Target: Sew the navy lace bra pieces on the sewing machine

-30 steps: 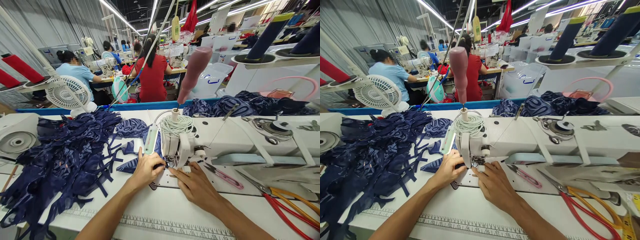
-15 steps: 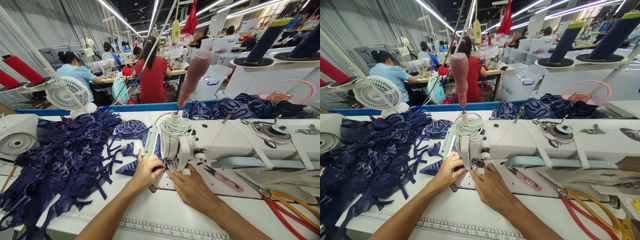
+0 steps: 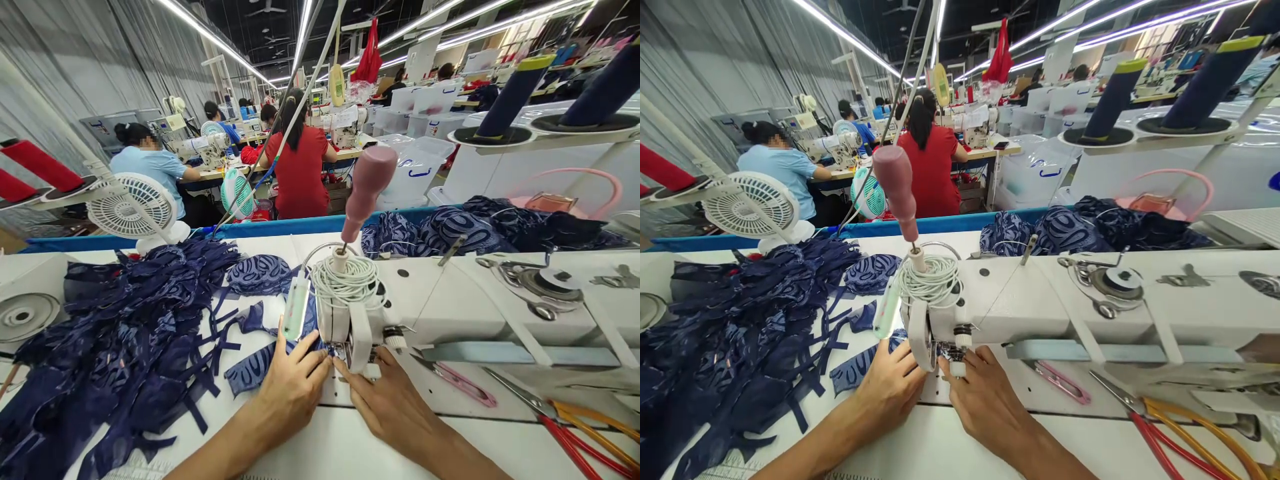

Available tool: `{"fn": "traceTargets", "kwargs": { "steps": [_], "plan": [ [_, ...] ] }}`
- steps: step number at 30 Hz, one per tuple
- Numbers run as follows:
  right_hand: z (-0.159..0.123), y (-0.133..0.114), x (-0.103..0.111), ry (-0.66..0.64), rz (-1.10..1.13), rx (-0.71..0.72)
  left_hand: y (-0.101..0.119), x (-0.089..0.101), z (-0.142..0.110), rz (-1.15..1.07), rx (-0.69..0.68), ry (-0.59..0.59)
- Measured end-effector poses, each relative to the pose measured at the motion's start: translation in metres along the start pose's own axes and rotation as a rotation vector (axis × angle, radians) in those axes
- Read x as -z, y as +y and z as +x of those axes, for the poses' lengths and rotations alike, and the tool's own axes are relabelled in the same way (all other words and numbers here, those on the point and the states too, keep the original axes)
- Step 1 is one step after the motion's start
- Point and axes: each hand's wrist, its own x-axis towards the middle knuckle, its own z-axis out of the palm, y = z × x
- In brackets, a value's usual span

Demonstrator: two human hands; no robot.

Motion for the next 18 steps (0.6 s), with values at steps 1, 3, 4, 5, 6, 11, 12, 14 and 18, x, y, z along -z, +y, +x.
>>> {"fn": "traceTargets", "kwargs": {
  "steps": [1,3,4,5,6,11,12,14,18],
  "plan": [
    [0.000,0.000,-0.001,0.013,-0.038,0.010,-0.001,0.001,-0.001,-0.026,0.000,-0.010],
    [0.000,0.001,-0.003,0.045,-0.106,0.018,-0.005,0.002,-0.003,-0.059,-0.012,0.011],
    [0.001,0.001,-0.004,0.058,-0.115,0.014,-0.006,0.001,-0.003,-0.060,-0.030,0.041],
    [0.001,0.001,-0.004,0.069,-0.097,0.003,-0.007,-0.001,-0.004,-0.052,-0.048,0.078],
    [0.002,0.002,-0.004,0.072,-0.058,-0.008,-0.008,-0.003,-0.004,-0.040,-0.063,0.118],
    [0.002,0.002,0.000,0.080,0.116,-0.065,-0.006,-0.012,0.000,-0.024,-0.054,0.241],
    [0.001,0.001,0.000,0.089,0.122,-0.075,-0.005,-0.012,0.001,-0.026,-0.050,0.253],
    [0.000,0.002,-0.001,0.096,0.117,-0.110,-0.004,-0.013,0.003,-0.025,-0.046,0.285],
    [-0.001,0.006,-0.006,0.198,0.083,-0.089,-0.008,-0.017,0.004,0.010,-0.040,0.352]
  ]
}}
